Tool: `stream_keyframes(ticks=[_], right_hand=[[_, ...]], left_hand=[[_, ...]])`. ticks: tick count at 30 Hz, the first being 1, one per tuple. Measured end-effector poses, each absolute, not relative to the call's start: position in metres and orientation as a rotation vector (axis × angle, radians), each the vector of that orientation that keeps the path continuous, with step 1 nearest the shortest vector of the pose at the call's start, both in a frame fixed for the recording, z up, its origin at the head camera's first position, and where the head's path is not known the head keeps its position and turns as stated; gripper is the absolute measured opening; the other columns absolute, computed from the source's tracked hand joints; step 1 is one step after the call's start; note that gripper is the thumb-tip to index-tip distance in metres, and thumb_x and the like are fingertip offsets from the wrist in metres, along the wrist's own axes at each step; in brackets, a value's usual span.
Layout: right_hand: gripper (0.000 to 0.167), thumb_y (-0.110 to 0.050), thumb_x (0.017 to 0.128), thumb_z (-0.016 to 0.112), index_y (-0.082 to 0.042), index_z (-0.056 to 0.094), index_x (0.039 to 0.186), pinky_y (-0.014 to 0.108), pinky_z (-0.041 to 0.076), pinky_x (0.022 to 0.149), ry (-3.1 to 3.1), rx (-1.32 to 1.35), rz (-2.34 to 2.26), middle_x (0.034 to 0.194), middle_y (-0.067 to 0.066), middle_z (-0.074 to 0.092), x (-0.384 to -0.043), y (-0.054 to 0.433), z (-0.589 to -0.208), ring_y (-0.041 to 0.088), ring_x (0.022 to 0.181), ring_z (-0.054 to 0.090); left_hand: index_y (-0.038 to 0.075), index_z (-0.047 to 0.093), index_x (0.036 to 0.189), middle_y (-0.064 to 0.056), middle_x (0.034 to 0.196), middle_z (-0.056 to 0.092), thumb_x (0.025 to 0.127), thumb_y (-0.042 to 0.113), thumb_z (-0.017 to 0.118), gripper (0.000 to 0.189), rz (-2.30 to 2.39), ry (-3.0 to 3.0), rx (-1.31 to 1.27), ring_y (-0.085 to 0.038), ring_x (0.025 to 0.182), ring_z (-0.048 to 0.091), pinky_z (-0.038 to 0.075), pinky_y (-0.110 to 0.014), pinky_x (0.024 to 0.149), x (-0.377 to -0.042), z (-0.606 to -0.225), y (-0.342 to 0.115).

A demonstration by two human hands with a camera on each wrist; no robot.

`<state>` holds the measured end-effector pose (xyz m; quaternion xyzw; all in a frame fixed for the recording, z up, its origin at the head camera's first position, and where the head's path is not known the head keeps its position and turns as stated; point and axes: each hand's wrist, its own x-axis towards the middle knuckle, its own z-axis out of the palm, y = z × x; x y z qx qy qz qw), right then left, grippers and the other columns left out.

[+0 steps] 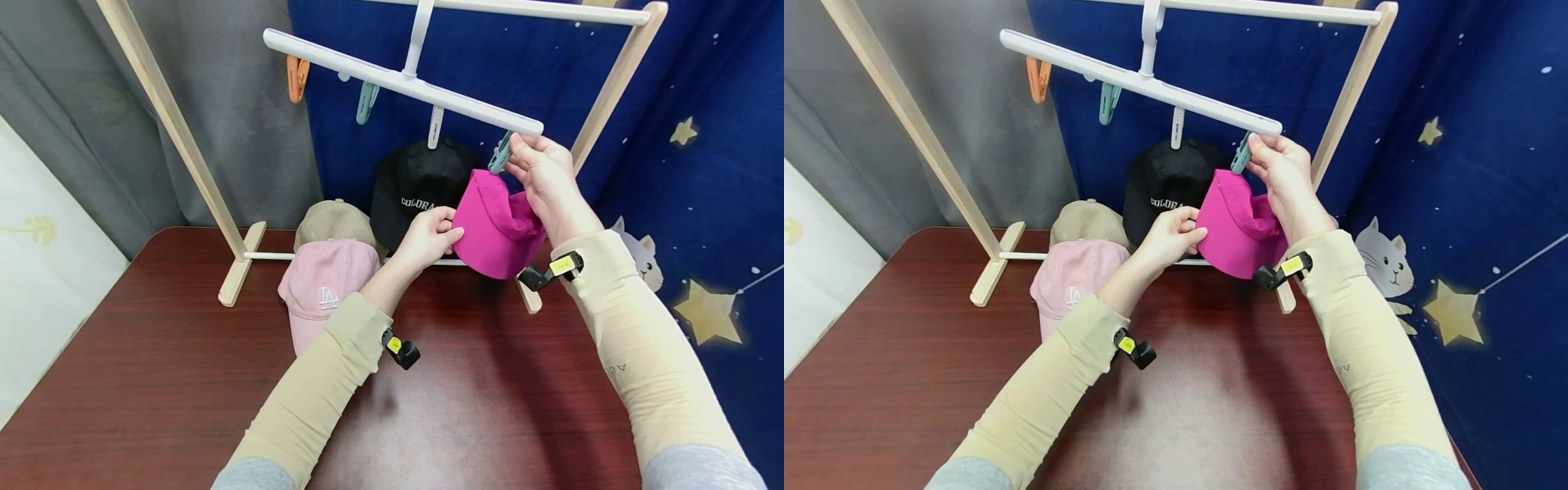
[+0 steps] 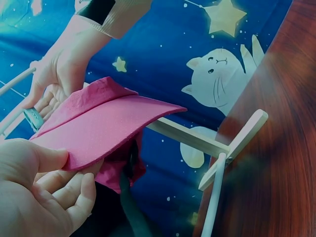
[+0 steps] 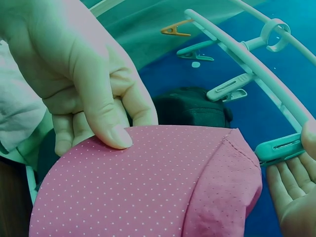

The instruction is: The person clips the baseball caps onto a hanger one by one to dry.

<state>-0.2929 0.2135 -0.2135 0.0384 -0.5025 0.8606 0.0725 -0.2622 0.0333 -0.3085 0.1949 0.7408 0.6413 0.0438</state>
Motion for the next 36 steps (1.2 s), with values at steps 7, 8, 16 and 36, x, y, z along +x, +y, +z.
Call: stream_keyframes(ticks=[7, 8, 16, 36], right_hand=[[0.005, 0.0, 0.089, 0.063, 0.005, 0.065, 0.085, 0.027, 0.055, 0.068, -1.549, 0.154, 2.571, 0.075, 0.013, 0.067, -0.2931, 0.2151, -0.216, 0.019, 0.067, 0.067], [0.005, 0.001, 0.089, 0.063, 0.005, 0.064, 0.086, 0.028, 0.055, 0.068, -1.548, 0.157, 2.578, 0.075, 0.013, 0.067, -0.2929, 0.2153, -0.2162, 0.019, 0.067, 0.067], [0.007, -0.001, 0.09, 0.061, 0.004, 0.064, 0.086, 0.027, 0.054, 0.069, -1.598, 0.178, 2.572, 0.075, 0.012, 0.068, -0.2927, 0.2162, -0.218, 0.018, 0.065, 0.067], [0.006, 0.0, 0.09, 0.061, 0.003, 0.065, 0.093, 0.028, 0.054, 0.074, -1.64, 0.186, 2.641, 0.085, 0.013, 0.07, -0.2904, 0.2191, -0.2185, 0.02, 0.077, 0.07]], left_hand=[[-0.004, 0.059, 0.113, -0.015, 0.093, 0.069, 0.093, 0.0, 0.059, 0.02, 1.955, 2.28, 0.606, -0.015, 0.066, 0.059, 0.052, -0.027, 0.065, -0.2605, -0.3085, 0.0348], [-0.004, 0.059, 0.113, -0.015, 0.093, 0.069, 0.093, 0.0, 0.059, 0.02, 1.957, 2.281, 0.604, -0.015, 0.067, 0.059, 0.052, -0.027, 0.065, -0.2601, -0.3082, 0.0349], [-0.003, 0.059, 0.114, -0.014, 0.095, 0.07, 0.094, 0.001, 0.059, 0.021, 1.967, 2.286, 0.603, -0.016, 0.07, 0.06, 0.051, -0.026, 0.065, -0.2575, -0.3032, 0.0364], [-0.005, 0.058, 0.116, -0.016, 0.094, 0.068, 0.094, 0.0, 0.058, 0.022, 2.007, 2.27, 0.589, -0.014, 0.07, 0.059, 0.052, -0.025, 0.065, -0.2572, -0.301, 0.0396]])
